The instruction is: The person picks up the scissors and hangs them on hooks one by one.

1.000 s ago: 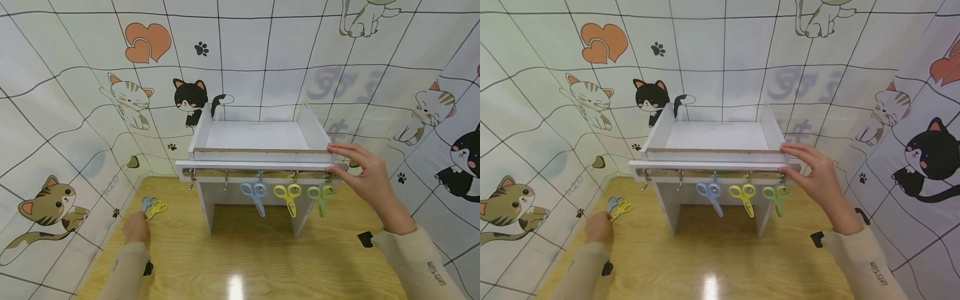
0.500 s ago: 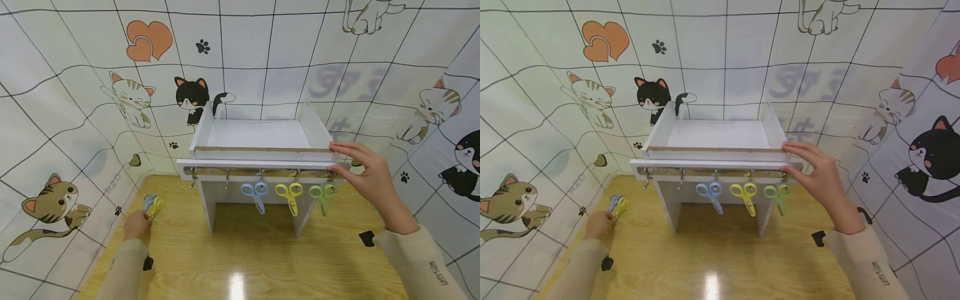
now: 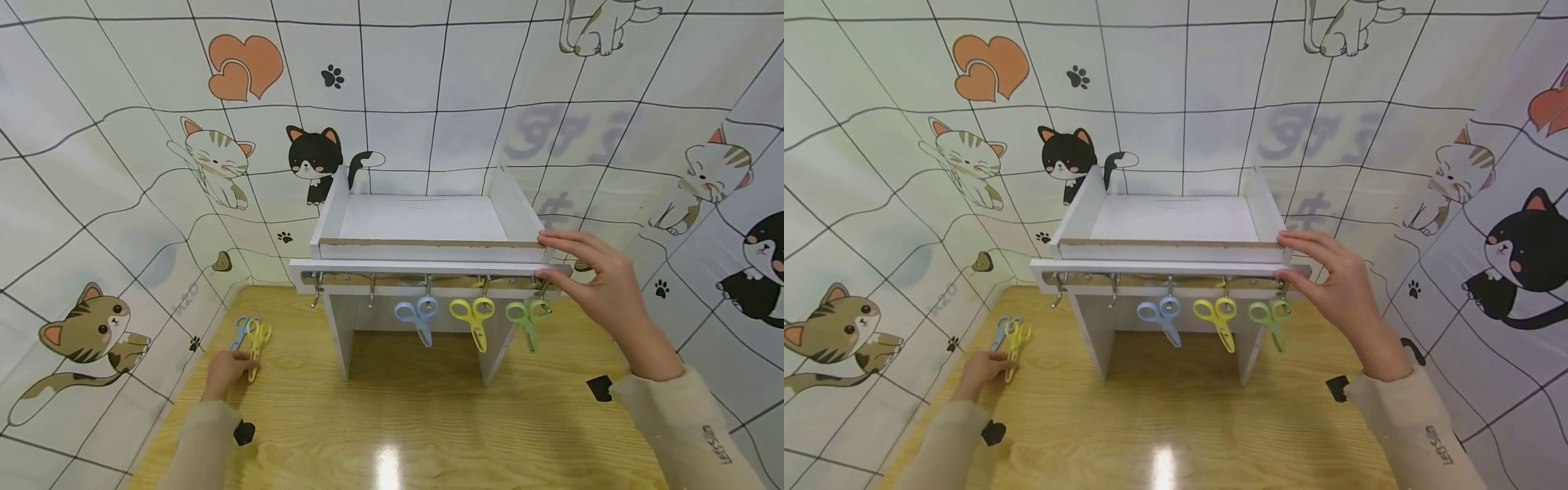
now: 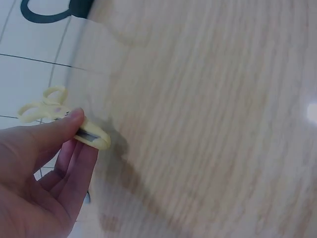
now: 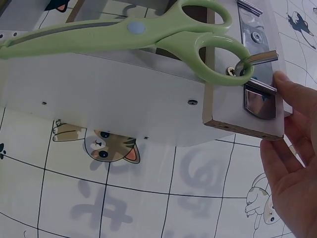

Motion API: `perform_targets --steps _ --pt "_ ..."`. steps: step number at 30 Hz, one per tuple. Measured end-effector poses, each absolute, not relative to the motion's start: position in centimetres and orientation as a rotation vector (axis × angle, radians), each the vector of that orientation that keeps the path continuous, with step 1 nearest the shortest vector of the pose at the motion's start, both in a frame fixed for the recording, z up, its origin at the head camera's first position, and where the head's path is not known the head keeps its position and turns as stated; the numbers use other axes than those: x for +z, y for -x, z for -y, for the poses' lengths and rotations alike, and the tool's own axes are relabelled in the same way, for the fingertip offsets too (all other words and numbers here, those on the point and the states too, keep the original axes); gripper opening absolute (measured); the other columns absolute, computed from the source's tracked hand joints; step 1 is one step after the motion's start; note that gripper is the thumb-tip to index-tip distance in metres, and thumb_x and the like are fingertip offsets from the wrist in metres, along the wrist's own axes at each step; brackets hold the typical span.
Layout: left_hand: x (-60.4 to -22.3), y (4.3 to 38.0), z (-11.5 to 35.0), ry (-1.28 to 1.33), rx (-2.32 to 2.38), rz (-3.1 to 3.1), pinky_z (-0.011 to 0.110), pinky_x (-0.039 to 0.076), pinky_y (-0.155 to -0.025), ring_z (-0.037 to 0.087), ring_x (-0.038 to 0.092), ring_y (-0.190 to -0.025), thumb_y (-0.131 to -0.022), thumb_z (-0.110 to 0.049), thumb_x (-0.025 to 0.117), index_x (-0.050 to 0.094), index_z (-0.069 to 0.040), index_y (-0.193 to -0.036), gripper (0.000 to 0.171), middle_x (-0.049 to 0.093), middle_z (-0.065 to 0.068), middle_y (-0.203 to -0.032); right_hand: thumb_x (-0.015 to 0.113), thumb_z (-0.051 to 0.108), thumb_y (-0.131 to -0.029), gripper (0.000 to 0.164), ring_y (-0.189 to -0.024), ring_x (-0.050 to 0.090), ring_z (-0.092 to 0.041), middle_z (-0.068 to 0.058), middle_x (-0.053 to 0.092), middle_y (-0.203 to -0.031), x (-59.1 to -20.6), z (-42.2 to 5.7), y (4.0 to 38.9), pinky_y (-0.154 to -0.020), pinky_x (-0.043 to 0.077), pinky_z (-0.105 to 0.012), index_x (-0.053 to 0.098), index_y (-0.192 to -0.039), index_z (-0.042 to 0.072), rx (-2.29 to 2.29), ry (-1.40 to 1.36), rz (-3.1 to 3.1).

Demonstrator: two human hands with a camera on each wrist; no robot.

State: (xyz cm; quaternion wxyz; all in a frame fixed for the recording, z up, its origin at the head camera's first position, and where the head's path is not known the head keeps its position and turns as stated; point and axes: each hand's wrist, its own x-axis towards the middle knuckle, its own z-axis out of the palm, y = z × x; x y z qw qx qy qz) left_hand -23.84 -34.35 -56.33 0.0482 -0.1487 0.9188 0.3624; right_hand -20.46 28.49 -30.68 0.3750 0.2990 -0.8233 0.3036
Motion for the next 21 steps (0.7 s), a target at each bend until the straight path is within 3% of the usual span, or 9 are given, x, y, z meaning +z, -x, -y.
perform_targets --steps 8,13,18,21 --pt "-55.2 24.2 33.7 0.505 1.511 -2.578 0.026 0.060 -0.066 0.005 0.065 -0.065 -0.090 -0.015 0.074 0.065 0.009 -0.110 0.033 0.069 -0.003 -0.079 0.087 -0.007 -0.062 0.062 -0.120 0.056 0.010 -0.011 0.071 -0.122 -30.7 -28.5 20.6 -0.101 0.041 -0.005 0.073 -0.120 0.007 0.774 -0.761 2.104" --pt "-53.3 24.1 32.5 0.462 1.763 -2.418 0.018 0.059 -0.066 0.000 0.064 -0.065 -0.093 -0.013 0.070 0.061 0.007 -0.113 0.029 0.063 -0.011 -0.079 0.087 -0.008 -0.062 0.062 -0.120 0.056 0.010 -0.010 0.071 -0.122 -30.7 -28.4 20.4 -0.101 0.041 -0.004 0.073 -0.120 0.007 0.778 -0.756 2.110" --pt "-50.5 23.6 30.9 0.368 1.965 -2.324 0.014 0.058 -0.068 -0.003 0.066 -0.070 -0.094 -0.011 0.069 0.066 -0.010 -0.099 0.006 0.063 -0.017 -0.078 0.087 -0.005 -0.065 0.058 -0.120 0.056 0.010 -0.011 0.071 -0.122 -30.7 -28.4 20.4 -0.100 0.041 -0.004 0.073 -0.121 0.006 0.786 -0.767 2.104" --pt "-48.6 23.1 29.9 0.299 2.046 -2.302 0.014 0.058 -0.071 -0.003 0.066 -0.073 -0.095 -0.011 0.067 0.066 -0.021 -0.091 0.011 0.063 -0.017 -0.079 0.086 0.001 -0.069 0.053 -0.121 0.056 0.009 -0.011 0.071 -0.123 -30.7 -28.4 20.5 -0.100 0.042 -0.005 0.073 -0.120 0.006 0.797 -0.779 2.095"
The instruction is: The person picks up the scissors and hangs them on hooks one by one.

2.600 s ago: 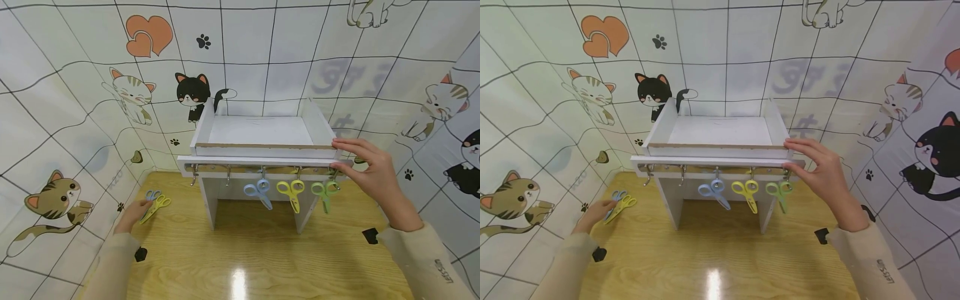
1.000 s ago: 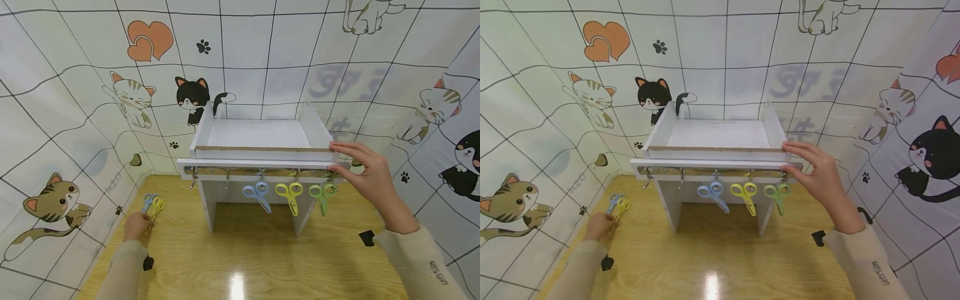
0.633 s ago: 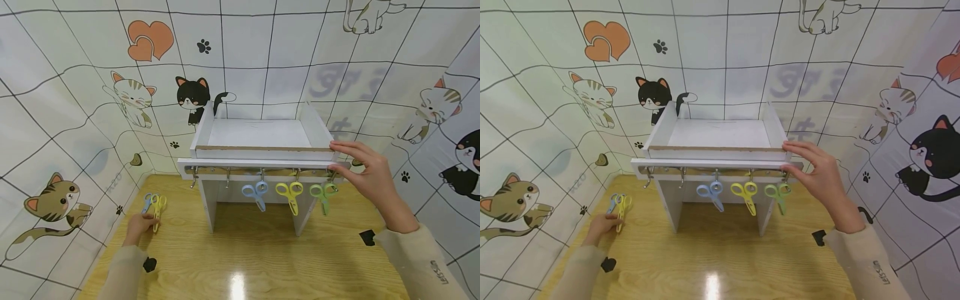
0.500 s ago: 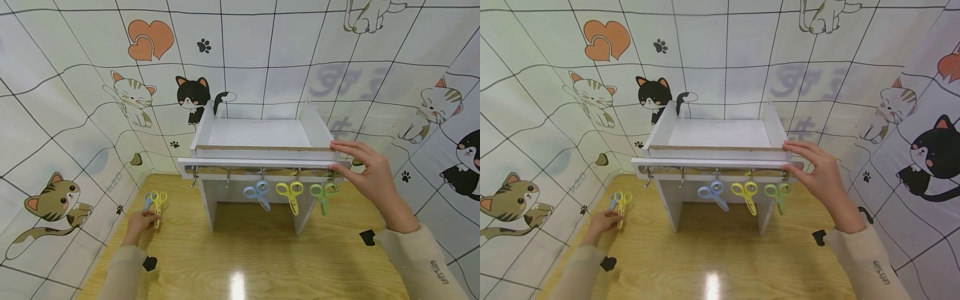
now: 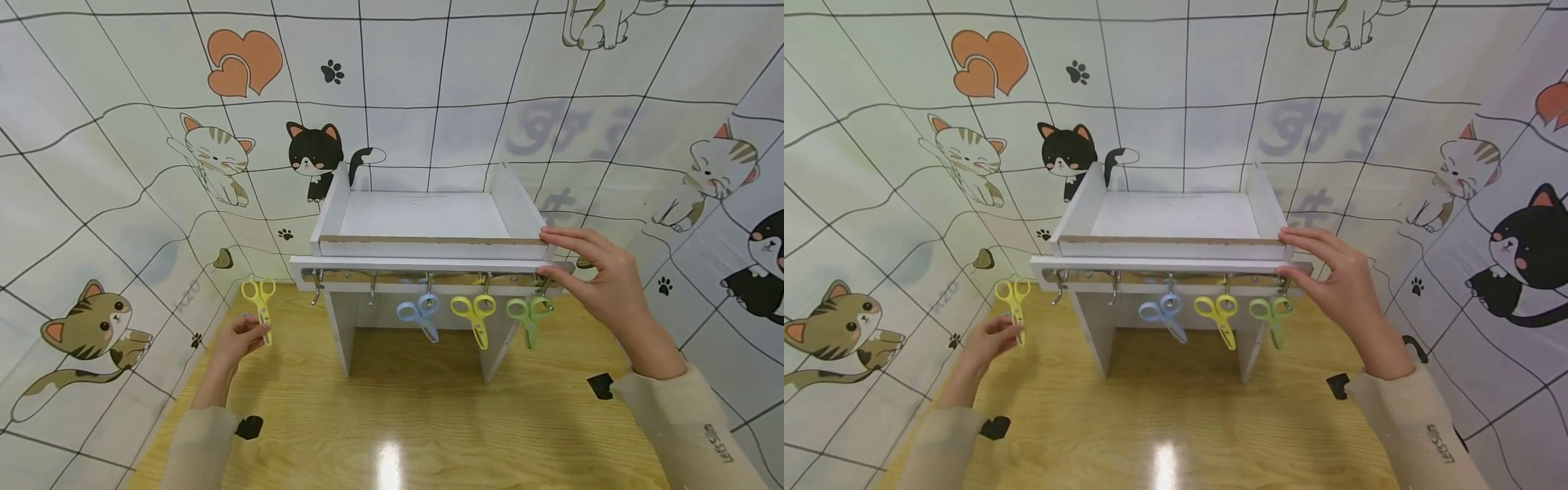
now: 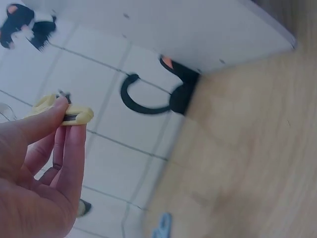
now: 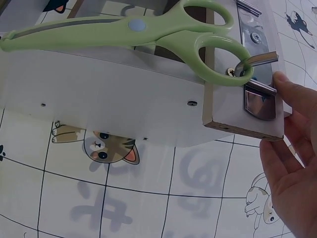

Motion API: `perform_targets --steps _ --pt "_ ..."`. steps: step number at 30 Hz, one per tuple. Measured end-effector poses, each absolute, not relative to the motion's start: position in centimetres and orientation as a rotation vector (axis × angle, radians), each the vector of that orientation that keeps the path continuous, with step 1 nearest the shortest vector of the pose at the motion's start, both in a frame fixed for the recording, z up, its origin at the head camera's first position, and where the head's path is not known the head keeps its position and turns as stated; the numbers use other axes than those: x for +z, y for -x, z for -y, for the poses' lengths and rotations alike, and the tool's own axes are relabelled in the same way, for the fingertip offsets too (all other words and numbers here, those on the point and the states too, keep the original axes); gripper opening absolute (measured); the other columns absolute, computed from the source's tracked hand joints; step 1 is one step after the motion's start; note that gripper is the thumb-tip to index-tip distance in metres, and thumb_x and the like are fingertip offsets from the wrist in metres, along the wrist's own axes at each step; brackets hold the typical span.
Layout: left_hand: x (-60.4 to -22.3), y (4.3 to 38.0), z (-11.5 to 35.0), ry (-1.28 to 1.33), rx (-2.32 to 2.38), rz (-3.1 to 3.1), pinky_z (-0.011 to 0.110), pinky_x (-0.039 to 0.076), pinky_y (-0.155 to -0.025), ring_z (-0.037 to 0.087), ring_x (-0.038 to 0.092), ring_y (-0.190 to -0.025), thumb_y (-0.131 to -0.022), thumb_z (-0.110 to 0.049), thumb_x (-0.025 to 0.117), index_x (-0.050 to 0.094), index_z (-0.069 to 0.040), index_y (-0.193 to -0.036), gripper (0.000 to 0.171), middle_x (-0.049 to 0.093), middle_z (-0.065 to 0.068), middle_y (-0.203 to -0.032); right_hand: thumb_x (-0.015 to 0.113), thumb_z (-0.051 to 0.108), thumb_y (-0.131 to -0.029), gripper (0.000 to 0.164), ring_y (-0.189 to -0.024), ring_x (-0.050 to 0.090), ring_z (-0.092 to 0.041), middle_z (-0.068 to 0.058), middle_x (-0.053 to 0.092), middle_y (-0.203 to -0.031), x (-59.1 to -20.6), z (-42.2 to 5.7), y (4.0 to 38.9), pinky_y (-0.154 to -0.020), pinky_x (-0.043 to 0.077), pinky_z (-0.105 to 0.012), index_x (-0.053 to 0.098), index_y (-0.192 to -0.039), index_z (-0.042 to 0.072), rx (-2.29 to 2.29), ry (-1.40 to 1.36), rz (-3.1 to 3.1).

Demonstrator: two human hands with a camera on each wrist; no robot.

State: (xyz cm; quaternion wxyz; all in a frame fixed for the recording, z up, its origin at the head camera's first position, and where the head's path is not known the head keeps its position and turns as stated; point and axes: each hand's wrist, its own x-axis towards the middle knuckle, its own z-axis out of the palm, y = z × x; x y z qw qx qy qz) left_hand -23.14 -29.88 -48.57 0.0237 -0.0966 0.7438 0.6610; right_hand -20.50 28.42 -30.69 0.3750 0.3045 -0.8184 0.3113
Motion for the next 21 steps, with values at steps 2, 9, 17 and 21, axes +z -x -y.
perform_targets --steps 2,9,17,21 --pt "-47.4 22.8 29.3 0.254 2.096 -2.290 0.015 0.058 -0.072 -0.002 0.066 -0.074 -0.096 -0.011 0.067 0.067 -0.022 -0.090 0.013 0.064 -0.016 -0.080 0.086 0.003 -0.071 0.051 -0.121 0.057 0.009 -0.011 0.071 -0.123 -30.7 -28.4 20.5 -0.100 0.042 -0.005 0.073 -0.120 0.005 0.801 -0.783 2.091" --pt "-43.7 21.3 27.0 0.166 2.238 -2.277 0.018 0.060 -0.075 0.001 0.068 -0.077 -0.094 -0.010 0.068 0.069 -0.022 -0.090 0.013 0.066 -0.013 -0.083 0.086 0.004 -0.072 0.050 -0.121 0.057 0.009 -0.010 0.071 -0.123 -30.7 -28.4 20.5 -0.100 0.042 -0.005 0.073 -0.120 0.005 0.807 -0.783 2.090" --pt "-39.4 19.2 24.5 -0.067 2.345 -2.327 0.018 0.060 -0.069 0.001 0.069 -0.076 -0.092 -0.002 0.069 0.070 -0.021 -0.088 0.019 0.069 -0.013 -0.083 0.086 -0.007 -0.064 0.059 -0.120 0.057 0.009 -0.010 0.071 -0.123 -30.8 -28.4 20.5 -0.099 0.042 -0.004 0.073 -0.120 0.006 0.804 -0.765 2.097" --pt "-38.0 18.2 23.6 -0.121 2.391 -2.334 0.019 0.060 -0.068 0.002 0.070 -0.076 -0.091 0.000 0.069 0.070 -0.019 -0.087 0.020 0.070 -0.012 -0.083 0.086 -0.007 -0.064 0.058 -0.120 0.057 0.009 -0.010 0.071 -0.122 -30.7 -28.4 20.5 -0.099 0.042 -0.004 0.073 -0.120 0.006 0.803 -0.765 2.097"
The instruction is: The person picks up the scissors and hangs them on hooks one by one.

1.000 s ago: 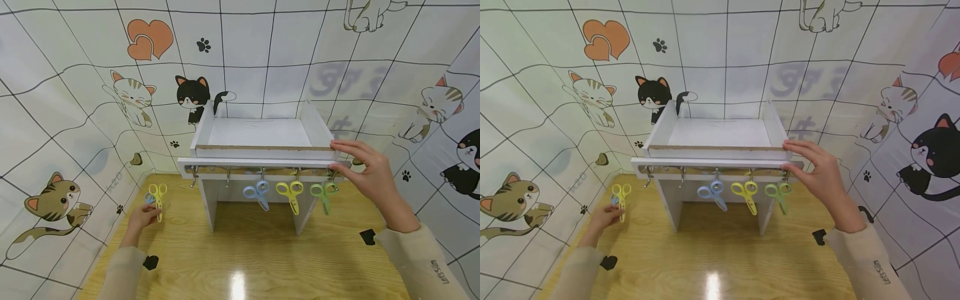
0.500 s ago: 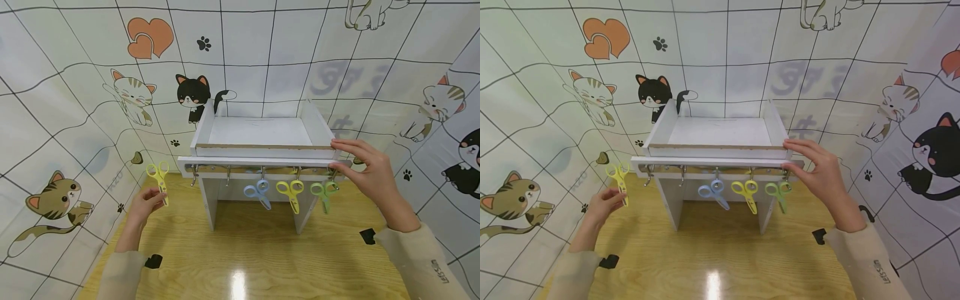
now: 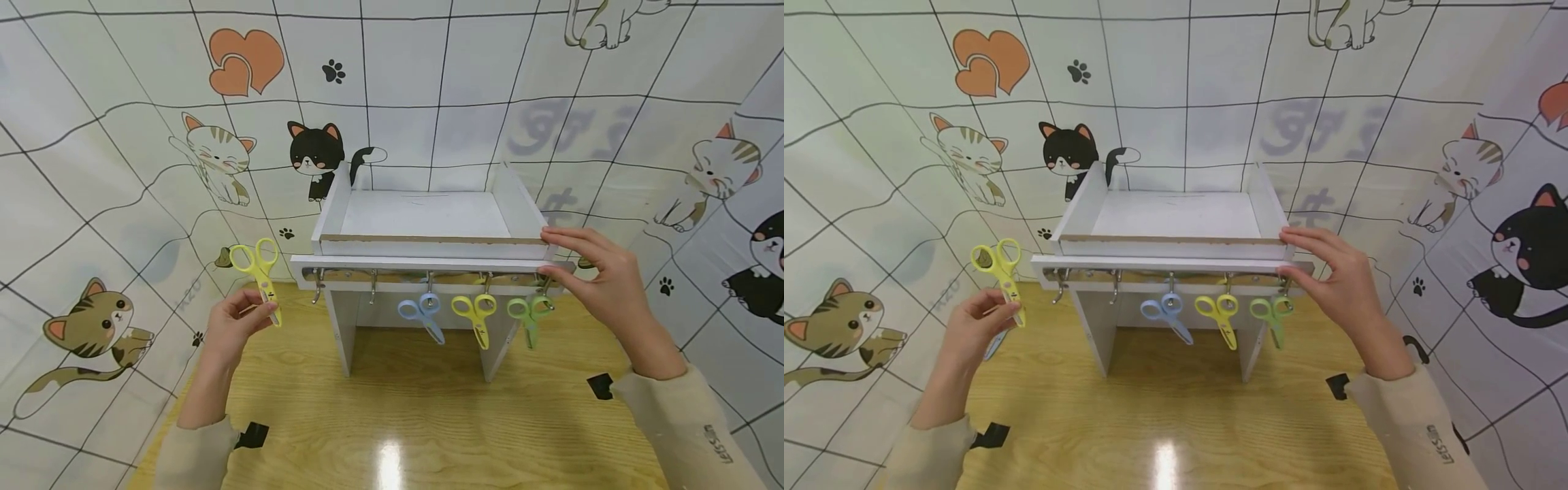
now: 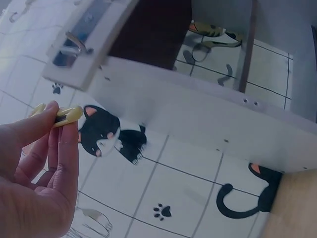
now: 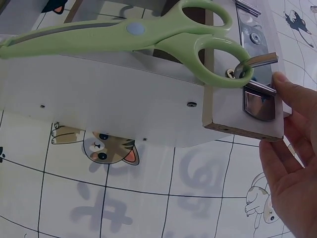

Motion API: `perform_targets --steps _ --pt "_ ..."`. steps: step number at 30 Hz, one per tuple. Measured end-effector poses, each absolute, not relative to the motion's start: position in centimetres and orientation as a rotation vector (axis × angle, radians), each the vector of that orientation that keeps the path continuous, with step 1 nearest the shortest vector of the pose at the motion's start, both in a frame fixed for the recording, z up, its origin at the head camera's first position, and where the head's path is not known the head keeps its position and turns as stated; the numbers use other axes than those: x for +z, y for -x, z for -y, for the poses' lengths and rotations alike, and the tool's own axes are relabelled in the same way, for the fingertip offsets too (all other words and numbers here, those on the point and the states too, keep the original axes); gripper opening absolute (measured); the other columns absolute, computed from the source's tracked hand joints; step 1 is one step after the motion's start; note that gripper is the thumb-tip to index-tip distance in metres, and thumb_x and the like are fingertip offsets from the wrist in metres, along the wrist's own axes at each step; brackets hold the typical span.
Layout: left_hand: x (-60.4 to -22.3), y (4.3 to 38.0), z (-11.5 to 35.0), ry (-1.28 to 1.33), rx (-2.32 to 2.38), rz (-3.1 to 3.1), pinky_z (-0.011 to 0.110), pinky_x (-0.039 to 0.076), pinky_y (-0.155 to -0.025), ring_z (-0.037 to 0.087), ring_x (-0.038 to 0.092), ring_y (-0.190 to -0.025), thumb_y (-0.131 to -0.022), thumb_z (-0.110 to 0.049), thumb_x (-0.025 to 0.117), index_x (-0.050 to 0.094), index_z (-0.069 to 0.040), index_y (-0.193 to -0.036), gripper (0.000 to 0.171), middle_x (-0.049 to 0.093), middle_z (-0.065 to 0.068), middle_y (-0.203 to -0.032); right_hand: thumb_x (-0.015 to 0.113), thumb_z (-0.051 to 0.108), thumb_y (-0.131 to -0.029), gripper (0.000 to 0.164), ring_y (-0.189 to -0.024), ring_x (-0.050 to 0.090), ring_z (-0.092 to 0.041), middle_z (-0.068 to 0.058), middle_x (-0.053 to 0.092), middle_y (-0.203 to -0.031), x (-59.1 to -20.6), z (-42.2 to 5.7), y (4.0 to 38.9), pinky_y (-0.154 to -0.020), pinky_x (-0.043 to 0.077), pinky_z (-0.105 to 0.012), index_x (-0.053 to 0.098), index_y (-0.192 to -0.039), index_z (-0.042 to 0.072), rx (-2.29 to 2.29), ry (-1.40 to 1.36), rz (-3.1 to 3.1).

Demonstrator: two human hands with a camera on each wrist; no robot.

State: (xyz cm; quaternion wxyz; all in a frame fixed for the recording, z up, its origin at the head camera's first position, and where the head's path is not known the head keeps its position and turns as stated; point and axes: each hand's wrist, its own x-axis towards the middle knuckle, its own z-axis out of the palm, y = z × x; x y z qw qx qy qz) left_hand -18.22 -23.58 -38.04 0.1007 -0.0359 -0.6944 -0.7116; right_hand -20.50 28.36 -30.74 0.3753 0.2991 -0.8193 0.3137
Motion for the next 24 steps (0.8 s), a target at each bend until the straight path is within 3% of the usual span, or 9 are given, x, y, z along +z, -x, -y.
perform_targets --steps 19,24 --pt "-35.6 14.5 20.1 0.578 -1.995 2.110 0.019 0.057 -0.067 0.003 0.068 -0.073 -0.087 0.006 0.070 0.067 -0.014 -0.091 0.020 0.068 -0.010 -0.082 0.086 -0.011 -0.062 0.061 -0.119 0.057 0.009 -0.008 0.071 -0.123 -30.8 -28.4 20.5 -0.098 0.042 -0.004 0.073 -0.119 0.006 0.811 -0.749 2.097" --pt "-35.9 14.1 19.0 0.679 -1.975 2.169 0.020 0.057 -0.067 0.003 0.068 -0.073 -0.087 0.003 0.071 0.061 -0.002 -0.088 0.011 0.065 -0.013 -0.083 0.086 -0.013 -0.060 0.063 -0.119 0.057 0.010 -0.007 0.071 -0.123 -30.9 -28.3 20.5 -0.095 0.042 -0.003 0.073 -0.119 0.006 0.814 -0.738 2.101"
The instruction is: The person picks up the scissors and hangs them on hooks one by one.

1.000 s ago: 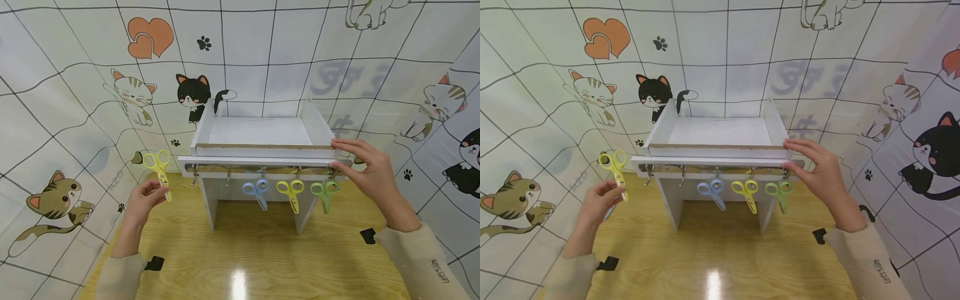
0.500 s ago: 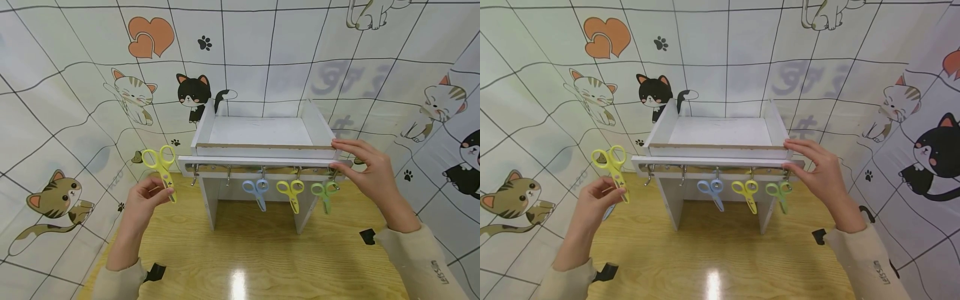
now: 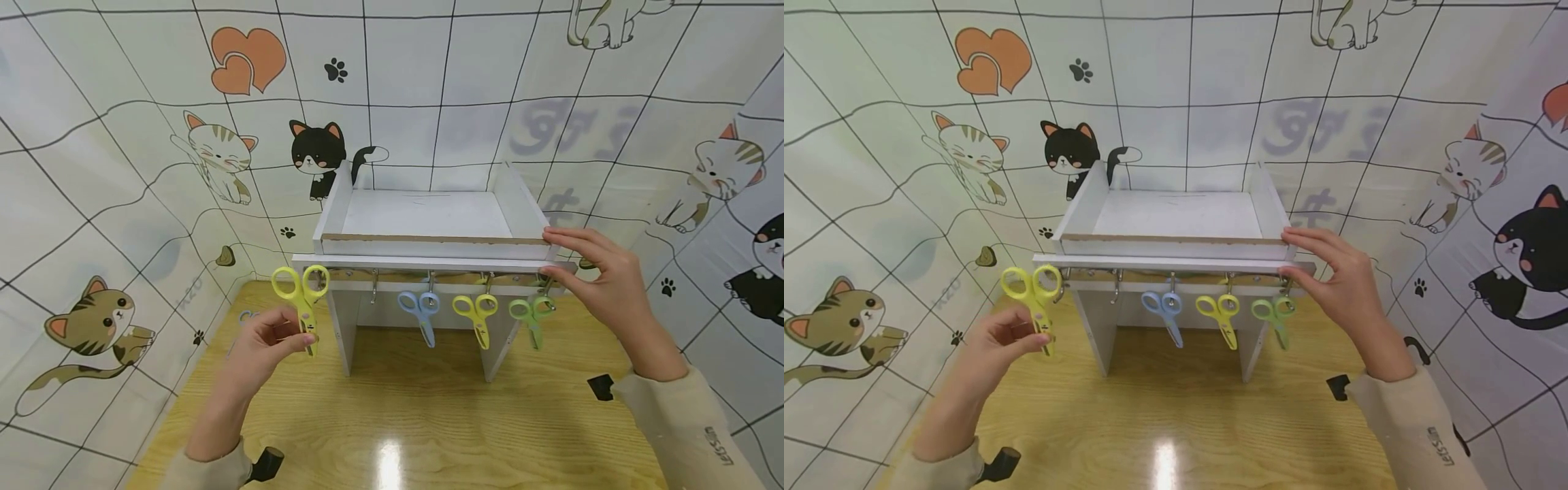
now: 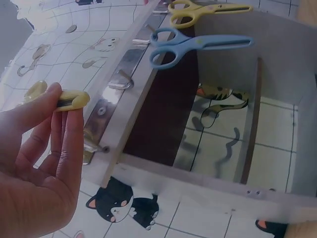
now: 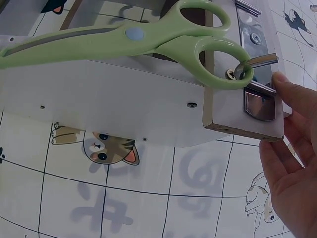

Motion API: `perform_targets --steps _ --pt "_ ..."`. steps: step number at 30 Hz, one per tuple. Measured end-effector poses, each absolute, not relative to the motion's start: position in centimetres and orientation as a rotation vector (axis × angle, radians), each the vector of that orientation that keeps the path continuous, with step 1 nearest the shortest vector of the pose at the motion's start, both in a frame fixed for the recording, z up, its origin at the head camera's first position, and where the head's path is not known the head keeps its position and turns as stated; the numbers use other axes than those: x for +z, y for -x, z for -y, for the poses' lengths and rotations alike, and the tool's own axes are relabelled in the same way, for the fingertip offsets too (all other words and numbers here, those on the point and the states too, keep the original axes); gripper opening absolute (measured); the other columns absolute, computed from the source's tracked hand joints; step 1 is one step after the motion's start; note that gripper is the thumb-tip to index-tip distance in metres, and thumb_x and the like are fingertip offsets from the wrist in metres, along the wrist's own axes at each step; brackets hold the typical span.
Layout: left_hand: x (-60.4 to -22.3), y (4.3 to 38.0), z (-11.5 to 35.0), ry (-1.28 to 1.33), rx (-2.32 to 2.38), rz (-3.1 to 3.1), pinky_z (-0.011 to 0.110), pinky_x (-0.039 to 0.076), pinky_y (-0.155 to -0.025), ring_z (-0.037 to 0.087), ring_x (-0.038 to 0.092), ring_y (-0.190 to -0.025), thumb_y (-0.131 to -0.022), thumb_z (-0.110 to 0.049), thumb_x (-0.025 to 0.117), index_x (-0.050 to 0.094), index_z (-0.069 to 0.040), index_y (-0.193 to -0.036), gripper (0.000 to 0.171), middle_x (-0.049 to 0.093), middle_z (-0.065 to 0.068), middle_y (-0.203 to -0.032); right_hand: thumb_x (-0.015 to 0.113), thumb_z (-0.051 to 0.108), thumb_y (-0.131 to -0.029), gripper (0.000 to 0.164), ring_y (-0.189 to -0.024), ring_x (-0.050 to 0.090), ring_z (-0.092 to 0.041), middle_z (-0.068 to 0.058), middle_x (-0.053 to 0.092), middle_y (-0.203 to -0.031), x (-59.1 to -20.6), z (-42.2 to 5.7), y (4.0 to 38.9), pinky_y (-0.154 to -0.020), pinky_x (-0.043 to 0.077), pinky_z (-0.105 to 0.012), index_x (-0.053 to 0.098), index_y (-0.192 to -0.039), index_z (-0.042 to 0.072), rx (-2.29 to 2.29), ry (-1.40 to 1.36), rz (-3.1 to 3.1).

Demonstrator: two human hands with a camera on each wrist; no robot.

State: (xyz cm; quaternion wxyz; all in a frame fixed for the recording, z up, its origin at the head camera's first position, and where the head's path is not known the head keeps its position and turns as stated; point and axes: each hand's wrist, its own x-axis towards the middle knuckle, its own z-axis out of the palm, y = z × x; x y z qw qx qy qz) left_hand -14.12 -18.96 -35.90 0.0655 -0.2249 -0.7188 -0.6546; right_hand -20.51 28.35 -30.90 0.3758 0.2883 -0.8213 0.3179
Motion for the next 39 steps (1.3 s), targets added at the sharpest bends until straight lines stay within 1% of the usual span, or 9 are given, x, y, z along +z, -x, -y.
perform_targets --steps 3,8,16,23,26,30,33,39 --pt "-36.4 14.2 18.3 0.714 -1.967 2.198 0.021 0.056 -0.067 0.004 0.068 -0.073 -0.088 -0.001 0.072 0.058 0.004 -0.088 0.014 0.063 -0.013 -0.082 0.086 -0.013 -0.060 0.063 -0.119 0.057 0.010 -0.007 0.071 -0.124 -30.9 -28.4 20.5 -0.095 0.042 -0.003 0.073 -0.119 0.006 0.816 -0.733 2.103" --pt "-37.7 14.6 17.5 0.736 -1.982 2.252 0.021 0.056 -0.065 0.004 0.066 -0.070 -0.089 0.000 0.070 0.057 0.007 -0.088 0.016 0.063 -0.014 -0.081 0.085 -0.015 -0.058 0.064 -0.119 0.057 0.010 -0.009 0.071 -0.123 -30.9 -28.4 20.6 -0.096 0.043 -0.003 0.073 -0.118 0.004 0.816 -0.733 2.098" --pt "-39.5 15.5 16.1 0.704 -1.990 2.357 0.022 0.055 -0.066 0.002 0.065 -0.073 -0.088 0.001 0.070 0.059 0.006 -0.090 0.012 0.061 -0.014 -0.082 0.085 -0.015 -0.058 0.064 -0.119 0.057 0.010 -0.009 0.071 -0.122 -31.0 -28.4 20.7 -0.096 0.043 -0.003 0.073 -0.118 0.003 0.810 -0.739 2.094" --pt "-41.1 16.4 15.5 0.692 -2.037 2.361 0.022 0.056 -0.068 0.001 0.066 -0.076 -0.088 0.002 0.070 0.060 0.008 -0.092 0.012 0.063 -0.015 -0.084 0.085 -0.017 -0.057 0.065 -0.119 0.057 0.010 -0.012 0.071 -0.122 -31.0 -28.4 20.7 -0.096 0.043 -0.003 0.073 -0.118 0.003 0.811 -0.739 2.101" --pt "-41.7 16.8 15.4 0.663 -2.056 2.364 0.023 0.055 -0.067 0.002 0.067 -0.077 -0.089 -0.003 0.072 0.061 0.005 -0.090 0.014 0.064 -0.010 -0.084 0.085 -0.018 -0.056 0.066 -0.119 0.056 0.011 -0.013 0.071 -0.121 -31.1 -28.3 20.6 -0.095 0.043 -0.003 0.073 -0.118 0.003 0.812 -0.729 2.106" --pt "-42.2 17.2 15.2 0.642 -2.060 2.373 0.022 0.054 -0.065 0.003 0.066 -0.077 -0.089 -0.003 0.072 0.061 0.008 -0.091 0.015 0.064 -0.007 -0.085 0.084 -0.020 -0.056 0.065 -0.119 0.056 0.011 -0.014 0.071 -0.121 -31.1 -28.2 20.6 -0.095 0.043 -0.003 0.073 -0.116 0.002 0.816 -0.718 2.104" --pt "-42.3 17.5 15.1 0.635 -2.043 2.392 0.021 0.053 -0.064 0.002 0.065 -0.076 -0.089 0.001 0.069 0.060 0.012 -0.092 0.014 0.063 -0.011 -0.084 0.083 -0.021 -0.055 0.065 -0.119 0.057 0.010 -0.015 0.071 -0.120 -31.1 -28.2 20.5 -0.095 0.043 -0.003 0.073 -0.116 0.001 0.822 -0.718 2.099" --pt "-43.1 17.9 15.0 0.644 -2.039 2.384 0.020 0.052 -0.063 0.001 0.065 -0.075 -0.088 0.003 0.069 0.060 0.012 -0.091 0.013 0.063 -0.013 -0.082 0.083 -0.023 -0.055 0.064 -0.118 0.057 0.010 -0.014 0.071 -0.120 -31.1 -28.0 20.5 -0.094 0.044 -0.003 0.073 -0.115 -0.001 0.840 -0.710 2.099"
